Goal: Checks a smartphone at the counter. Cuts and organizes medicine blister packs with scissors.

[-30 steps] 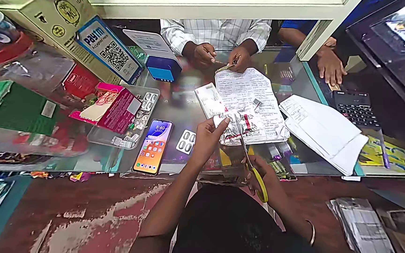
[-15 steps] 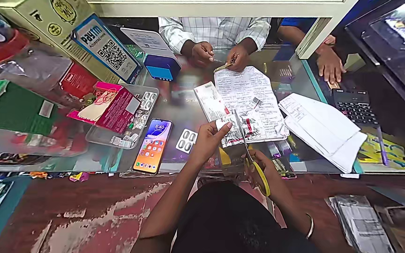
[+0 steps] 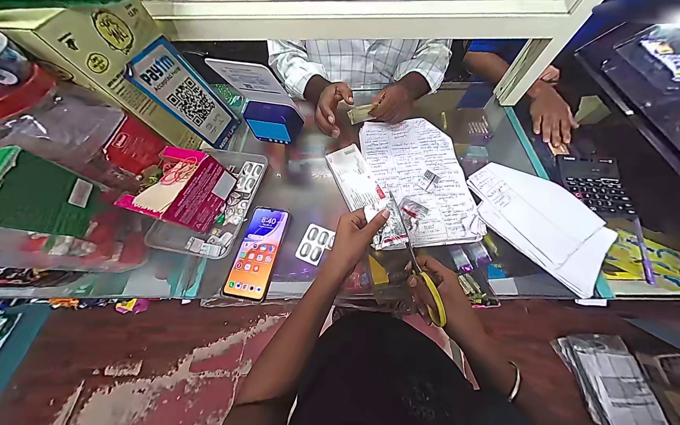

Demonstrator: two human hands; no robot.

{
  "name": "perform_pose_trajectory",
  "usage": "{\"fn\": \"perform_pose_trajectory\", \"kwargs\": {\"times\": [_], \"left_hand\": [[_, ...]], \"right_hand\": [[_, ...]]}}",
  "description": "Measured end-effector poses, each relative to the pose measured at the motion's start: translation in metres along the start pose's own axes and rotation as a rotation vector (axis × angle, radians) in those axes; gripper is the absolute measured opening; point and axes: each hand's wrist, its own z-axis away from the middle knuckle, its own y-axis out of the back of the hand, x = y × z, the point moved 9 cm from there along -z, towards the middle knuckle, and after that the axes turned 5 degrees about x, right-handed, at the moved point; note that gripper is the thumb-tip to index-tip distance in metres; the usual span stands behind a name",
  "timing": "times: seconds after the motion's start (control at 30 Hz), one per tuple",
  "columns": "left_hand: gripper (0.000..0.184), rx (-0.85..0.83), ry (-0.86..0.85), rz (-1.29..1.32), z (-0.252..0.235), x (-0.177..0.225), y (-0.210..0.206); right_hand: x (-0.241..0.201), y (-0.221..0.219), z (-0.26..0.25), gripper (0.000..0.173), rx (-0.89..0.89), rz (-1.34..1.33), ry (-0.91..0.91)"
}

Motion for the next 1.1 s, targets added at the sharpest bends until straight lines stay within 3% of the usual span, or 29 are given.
{"fn": "perform_pose_trajectory", "kwargs": {"times": [0.13, 0.3, 0.43, 0.53, 0.7, 0.73, 0.8, 0.87, 0.93, 1.0, 1.1], "left_hand": [[0.021, 0.006, -0.043, -0.041, -0.001, 0.000, 0.003], [0.021, 0.156, -0.027, 0.095, 0.007, 0.001, 0.042], [0.022, 0.317, -0.044, 0.052, 0.024, 0.005, 0.090], [0.020, 0.340, -0.051, -0.115, 0.036, 0.002, 0.105], [0.020, 0.366, -0.119, -0.312, 0.044, -0.001, 0.129], [0.020, 0.378, -0.125, -0.310, 0.045, 0.000, 0.134], [0.020, 0.394, -0.145, -0.291, 0.047, 0.004, 0.139], [0.019, 0.409, -0.149, -0.270, 0.051, 0.007, 0.139], [0.019, 0.412, -0.160, -0.246, 0.055, 0.011, 0.136], [0.018, 0.395, -0.172, -0.206, 0.058, 0.014, 0.130], [0.017, 0.336, -0.108, -0.108, 0.059, 0.009, 0.117]], "right_hand": [[-0.002, 0.003, -0.001, 0.034, 0.032, 0.136, 0.018], [-0.022, 0.013, 0.005, 0.059, 0.071, 0.584, 0.191], [-0.030, -0.006, 0.004, 0.057, -0.114, 0.994, 0.071], [-0.032, -0.027, 0.004, 0.051, -0.237, 1.156, -0.051], [-0.045, -0.060, -0.001, 0.040, -0.454, 1.277, 0.089], [-0.052, -0.057, -0.004, 0.038, -0.459, 1.263, 0.098], [-0.072, -0.036, -0.024, 0.035, -0.295, 1.196, 0.153], [-0.081, -0.006, -0.062, 0.045, -0.102, 1.155, 0.200], [-0.074, 0.016, -0.103, 0.065, -0.021, 1.177, 0.233], [-0.060, 0.023, -0.125, 0.074, -0.061, 1.167, 0.210], [-0.052, 0.020, -0.128, 0.073, -0.150, 1.147, 0.164]]}}
